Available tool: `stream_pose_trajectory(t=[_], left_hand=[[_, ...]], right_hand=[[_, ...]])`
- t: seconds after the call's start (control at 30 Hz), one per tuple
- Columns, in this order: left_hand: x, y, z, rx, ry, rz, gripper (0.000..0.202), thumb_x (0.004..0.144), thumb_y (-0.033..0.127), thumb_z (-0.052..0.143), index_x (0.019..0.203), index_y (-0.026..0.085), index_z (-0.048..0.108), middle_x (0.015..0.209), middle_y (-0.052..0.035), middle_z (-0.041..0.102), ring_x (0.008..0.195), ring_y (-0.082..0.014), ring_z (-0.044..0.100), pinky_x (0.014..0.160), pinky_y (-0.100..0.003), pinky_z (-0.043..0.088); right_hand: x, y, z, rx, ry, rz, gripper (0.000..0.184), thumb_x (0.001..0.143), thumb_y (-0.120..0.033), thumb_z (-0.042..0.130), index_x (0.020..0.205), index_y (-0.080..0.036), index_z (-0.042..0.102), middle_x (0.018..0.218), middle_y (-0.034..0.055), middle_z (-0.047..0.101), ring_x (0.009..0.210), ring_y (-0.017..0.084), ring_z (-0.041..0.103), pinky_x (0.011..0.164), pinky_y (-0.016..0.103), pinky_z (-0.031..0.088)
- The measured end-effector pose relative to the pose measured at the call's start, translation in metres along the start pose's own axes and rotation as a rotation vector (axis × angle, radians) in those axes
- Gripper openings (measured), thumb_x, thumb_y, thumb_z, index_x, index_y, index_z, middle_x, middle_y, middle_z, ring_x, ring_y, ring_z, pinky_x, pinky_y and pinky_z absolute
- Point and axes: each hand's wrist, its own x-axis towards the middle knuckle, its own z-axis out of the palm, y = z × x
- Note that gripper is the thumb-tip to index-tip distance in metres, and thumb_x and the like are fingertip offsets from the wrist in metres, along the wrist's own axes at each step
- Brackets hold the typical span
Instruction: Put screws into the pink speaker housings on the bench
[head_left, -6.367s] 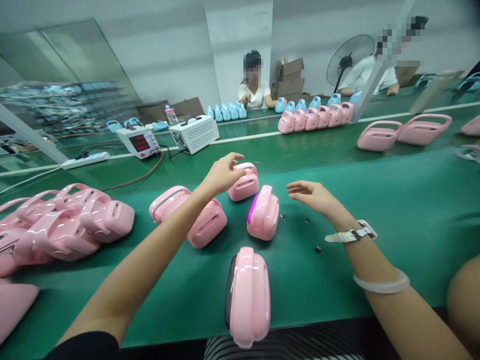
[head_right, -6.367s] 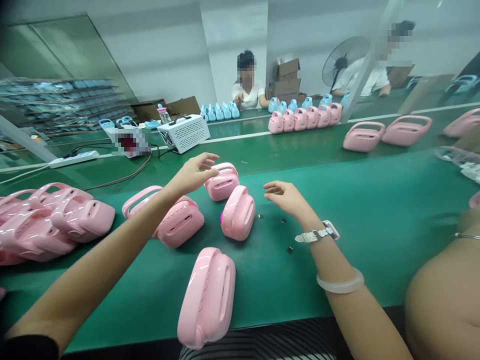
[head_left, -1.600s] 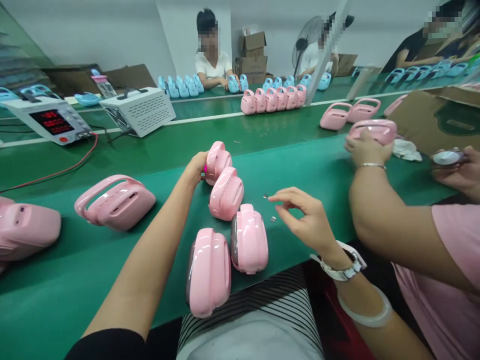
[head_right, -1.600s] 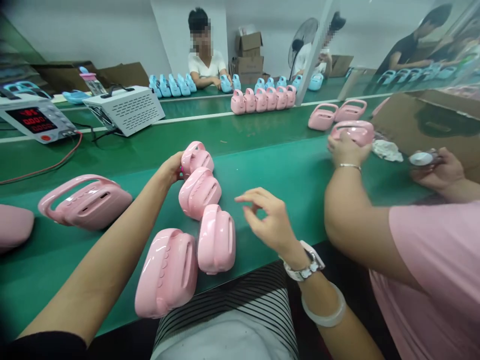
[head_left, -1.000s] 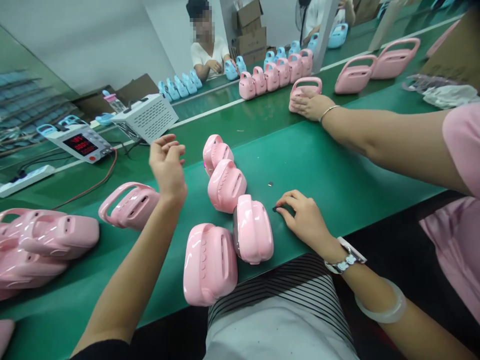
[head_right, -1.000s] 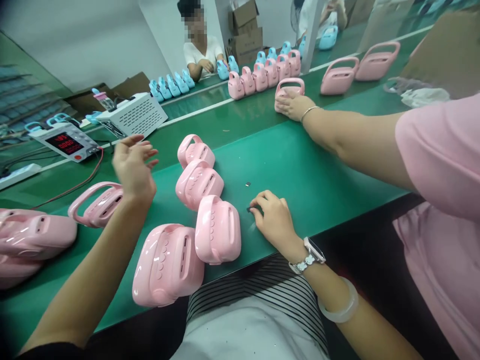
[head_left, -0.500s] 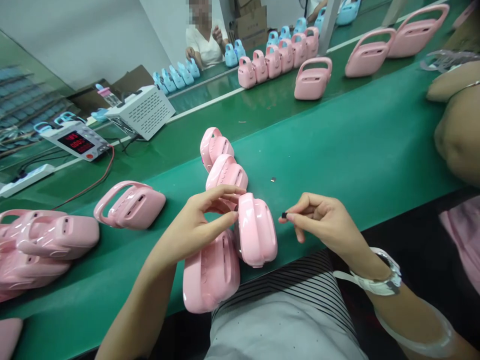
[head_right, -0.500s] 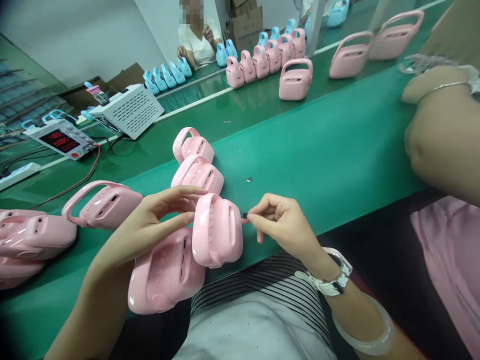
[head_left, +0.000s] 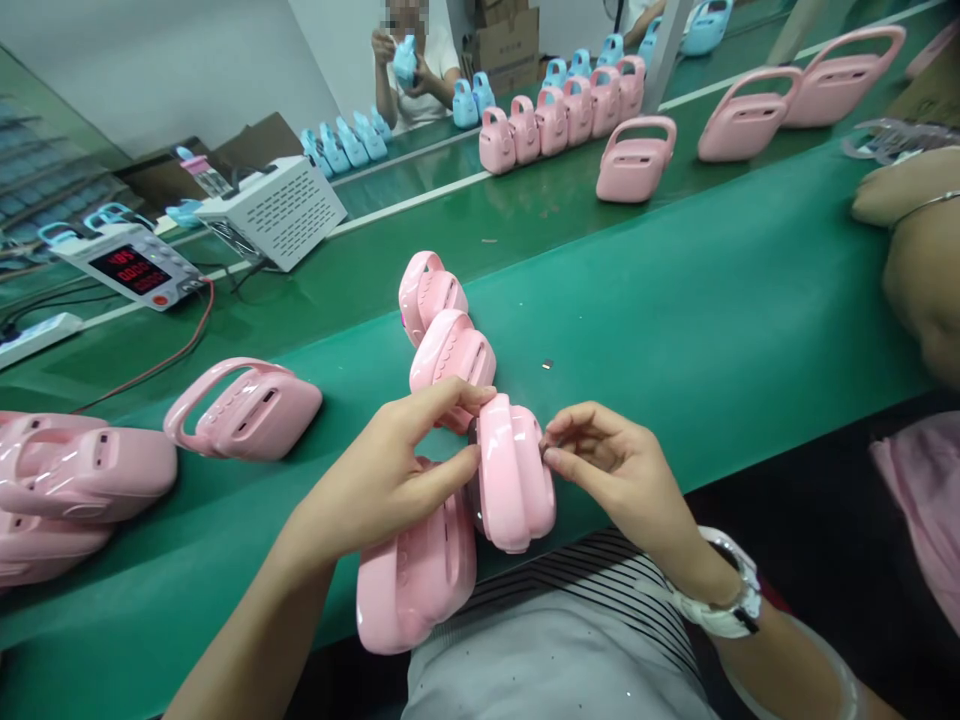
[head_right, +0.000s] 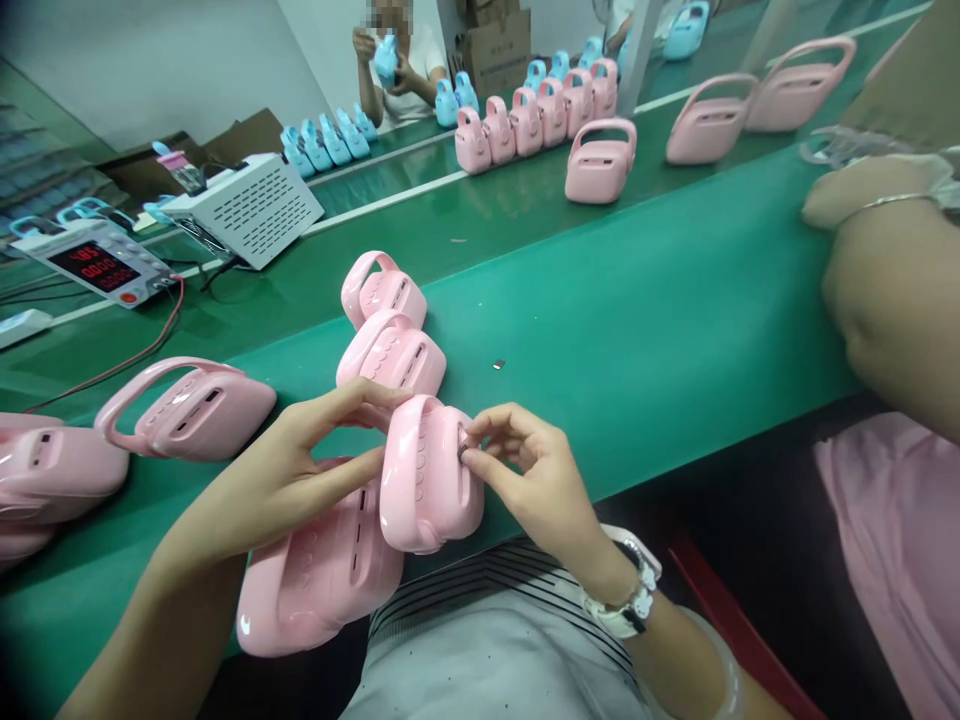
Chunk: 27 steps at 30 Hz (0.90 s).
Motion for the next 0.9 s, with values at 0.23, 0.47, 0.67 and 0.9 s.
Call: stream_pose_trajectory(t=[0.23,0.47,0.67,0.9], left_hand=[[-0.002,-0.001,0.0,0.001,0.038,0.033,0.027,0.088,0.021,0.057,0.114,0.025,0.061,0.111,0.0006,0.068,0.095,-0.0144,0.064,0.084,-0.023,0.051],[-0.003,-0.005,-0.002,-0.016,0.011,0.018,0.033,0.09,0.03,0.058,0.123,0.026,0.059,0.121,-0.0018,0.066,0.103,-0.0159,0.064,0.086,-0.022,0.053],[-0.016,0.001,-0.006,0.22,-0.092,0.001,0.051,0.09,0.034,0.055,0.14,0.029,0.044,0.133,-0.0036,0.059,0.119,-0.0226,0.058,0.1,-0.032,0.049],[-0.045,0.012,0.003,0.448,-0.06,0.166,0.045,0.089,0.024,0.051,0.133,0.027,0.05,0.135,-0.007,0.058,0.118,-0.0243,0.057,0.095,-0.034,0.051]], right_hand=[[-0.02,0.012,0.019,0.013,0.207,-0.092,0.005,0.078,-0.02,0.07,0.077,-0.024,0.072,0.085,0.0037,0.064,0.083,0.017,0.062,0.07,0.027,0.052],[-0.009,-0.006,0.0,-0.118,0.097,0.028,0.007,0.077,-0.026,0.07,0.078,-0.022,0.075,0.073,0.0024,0.068,0.055,0.012,0.053,0.049,0.026,0.044],[0.012,-0.022,-0.013,-0.05,-0.149,0.309,0.023,0.061,-0.028,0.081,0.077,-0.018,0.069,0.061,-0.0004,0.065,0.049,0.01,0.053,0.04,0.021,0.04],[0.028,-0.02,-0.013,-0.011,-0.261,0.41,0.038,0.052,-0.027,0.088,0.073,-0.018,0.058,0.054,-0.0041,0.062,0.047,0.009,0.053,0.035,0.016,0.04]])
